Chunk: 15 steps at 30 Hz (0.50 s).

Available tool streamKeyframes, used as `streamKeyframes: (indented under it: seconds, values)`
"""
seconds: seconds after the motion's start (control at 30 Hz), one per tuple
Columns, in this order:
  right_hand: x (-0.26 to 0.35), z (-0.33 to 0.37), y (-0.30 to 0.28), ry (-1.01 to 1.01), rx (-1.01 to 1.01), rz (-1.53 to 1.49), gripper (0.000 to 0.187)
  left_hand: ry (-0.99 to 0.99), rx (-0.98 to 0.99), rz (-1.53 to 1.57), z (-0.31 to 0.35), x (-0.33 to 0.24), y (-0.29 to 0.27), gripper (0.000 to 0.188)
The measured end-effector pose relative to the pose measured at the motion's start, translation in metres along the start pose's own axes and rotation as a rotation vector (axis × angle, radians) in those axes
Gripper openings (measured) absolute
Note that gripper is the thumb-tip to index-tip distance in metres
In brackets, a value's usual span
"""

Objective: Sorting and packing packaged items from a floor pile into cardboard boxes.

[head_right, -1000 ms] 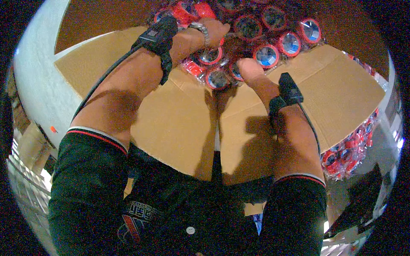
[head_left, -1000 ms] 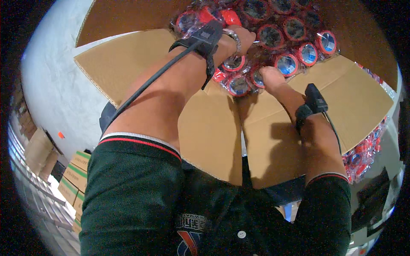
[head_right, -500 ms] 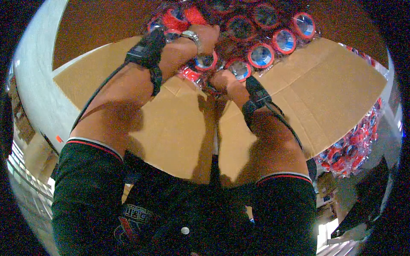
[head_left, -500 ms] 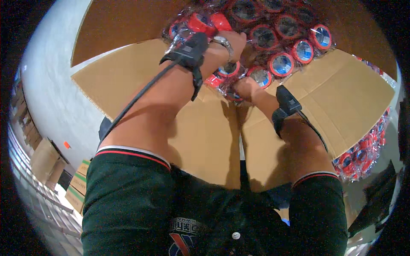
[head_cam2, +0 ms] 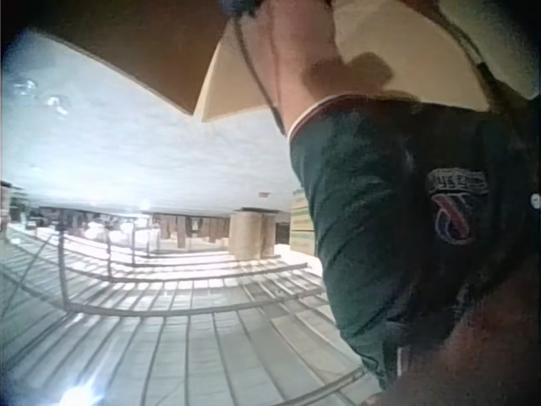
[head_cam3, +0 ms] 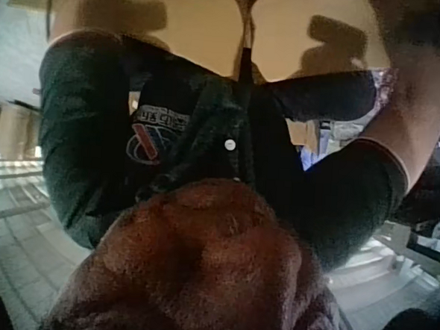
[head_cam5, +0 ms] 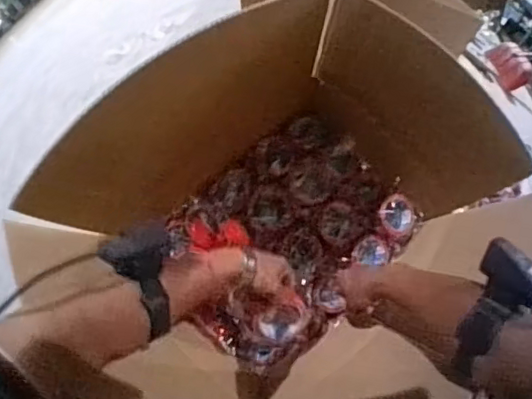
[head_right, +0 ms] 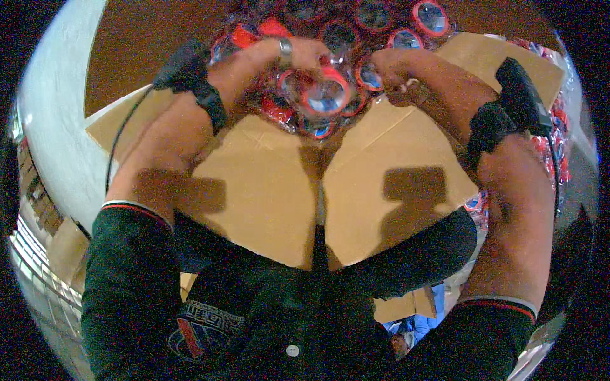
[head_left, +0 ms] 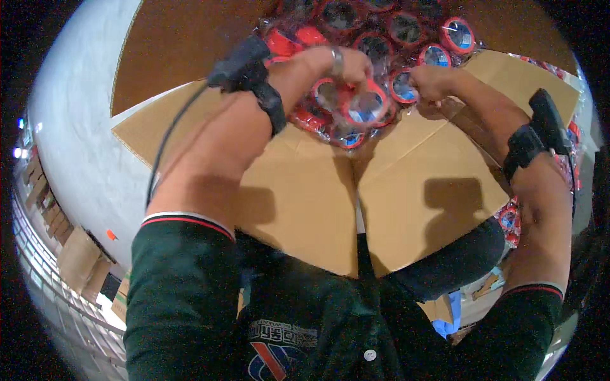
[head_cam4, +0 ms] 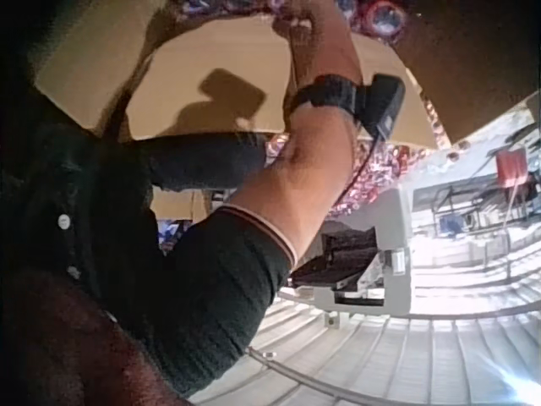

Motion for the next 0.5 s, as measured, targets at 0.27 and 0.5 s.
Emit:
streamKeyframes:
  seconds: [0.27, 0.5]
  values:
    - [-0.011, 0.013, 0.03, -0.07, -0.489, -0.335, 0.004, -0.079, -0.555, 0.206, -0.062, 0.042, 0.092, 0.043]
    - [0.016, -0.005, 0.067, -0.077, -0.548, -0.2, 0.011, -0.179, -0.568, 0.018, -0.042, 0.038, 0.072, 0.045]
Point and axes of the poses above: each hand's wrist, its own z-axis away from the middle knuckle, its own y-axis out of the palm, x = y × z, the point moved 6 cm from there along -z, towards the middle knuckle
